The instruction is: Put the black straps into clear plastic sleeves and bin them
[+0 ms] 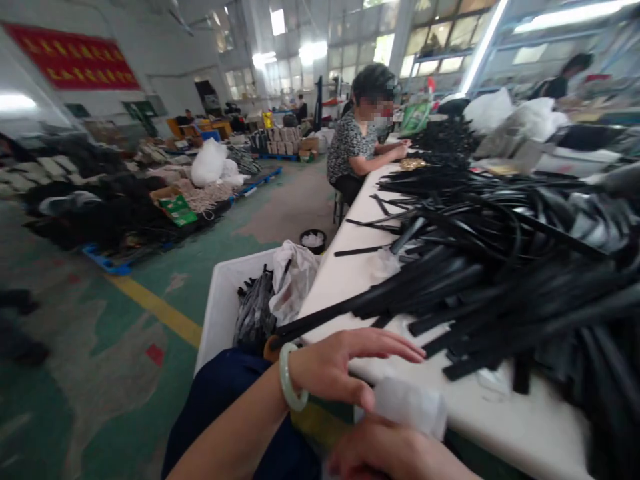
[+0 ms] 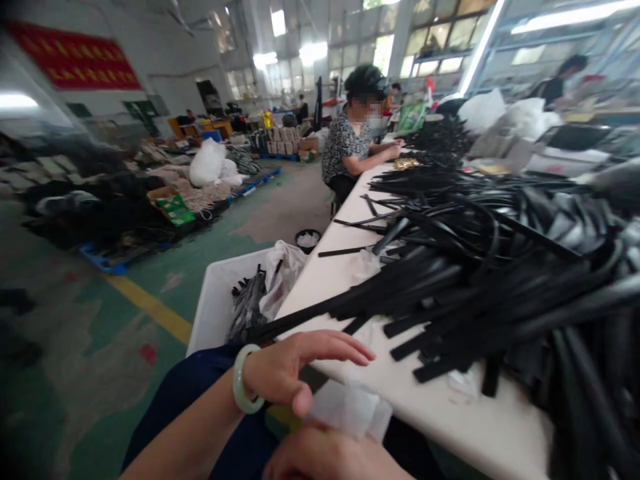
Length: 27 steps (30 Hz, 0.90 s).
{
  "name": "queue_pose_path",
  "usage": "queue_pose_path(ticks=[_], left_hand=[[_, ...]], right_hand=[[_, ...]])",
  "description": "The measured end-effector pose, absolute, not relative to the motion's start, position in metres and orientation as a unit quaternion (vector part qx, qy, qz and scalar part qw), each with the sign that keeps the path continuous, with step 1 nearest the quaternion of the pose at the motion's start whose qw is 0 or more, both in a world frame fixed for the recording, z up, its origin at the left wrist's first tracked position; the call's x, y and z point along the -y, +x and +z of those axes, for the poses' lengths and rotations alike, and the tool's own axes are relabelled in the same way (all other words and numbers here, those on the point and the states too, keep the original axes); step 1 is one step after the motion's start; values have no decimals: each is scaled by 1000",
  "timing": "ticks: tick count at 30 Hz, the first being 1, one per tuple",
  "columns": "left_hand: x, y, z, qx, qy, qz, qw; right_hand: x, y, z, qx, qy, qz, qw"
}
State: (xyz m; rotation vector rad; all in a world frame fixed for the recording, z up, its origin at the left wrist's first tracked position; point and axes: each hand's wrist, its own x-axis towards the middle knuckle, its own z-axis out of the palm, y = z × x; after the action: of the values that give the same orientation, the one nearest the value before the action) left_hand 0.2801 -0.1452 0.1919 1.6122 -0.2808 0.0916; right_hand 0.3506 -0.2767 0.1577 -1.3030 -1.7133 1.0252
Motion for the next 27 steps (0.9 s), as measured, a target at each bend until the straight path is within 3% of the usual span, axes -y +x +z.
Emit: queue_pose_path(ticks=[5, 8, 10, 13, 23, 27], left_hand=[[148, 278, 176, 70, 700, -29, 710], [152, 282, 162, -58, 736, 87, 669], [154, 285, 157, -136, 777, 166, 592], [154, 289, 157, -109, 831, 147, 525], [152, 303, 141, -236, 763, 102, 594], [144, 298, 142, -227, 771, 121, 582]], right_hand=[[301, 377, 171, 350, -551, 430, 624], [285, 397, 162, 259, -566, 420, 661], [279, 407, 150, 242, -593, 417, 645], [280, 412, 136, 254, -654, 343, 624], [292, 416, 135, 401, -729, 216, 510], [319, 477, 116, 456, -836, 25, 304]])
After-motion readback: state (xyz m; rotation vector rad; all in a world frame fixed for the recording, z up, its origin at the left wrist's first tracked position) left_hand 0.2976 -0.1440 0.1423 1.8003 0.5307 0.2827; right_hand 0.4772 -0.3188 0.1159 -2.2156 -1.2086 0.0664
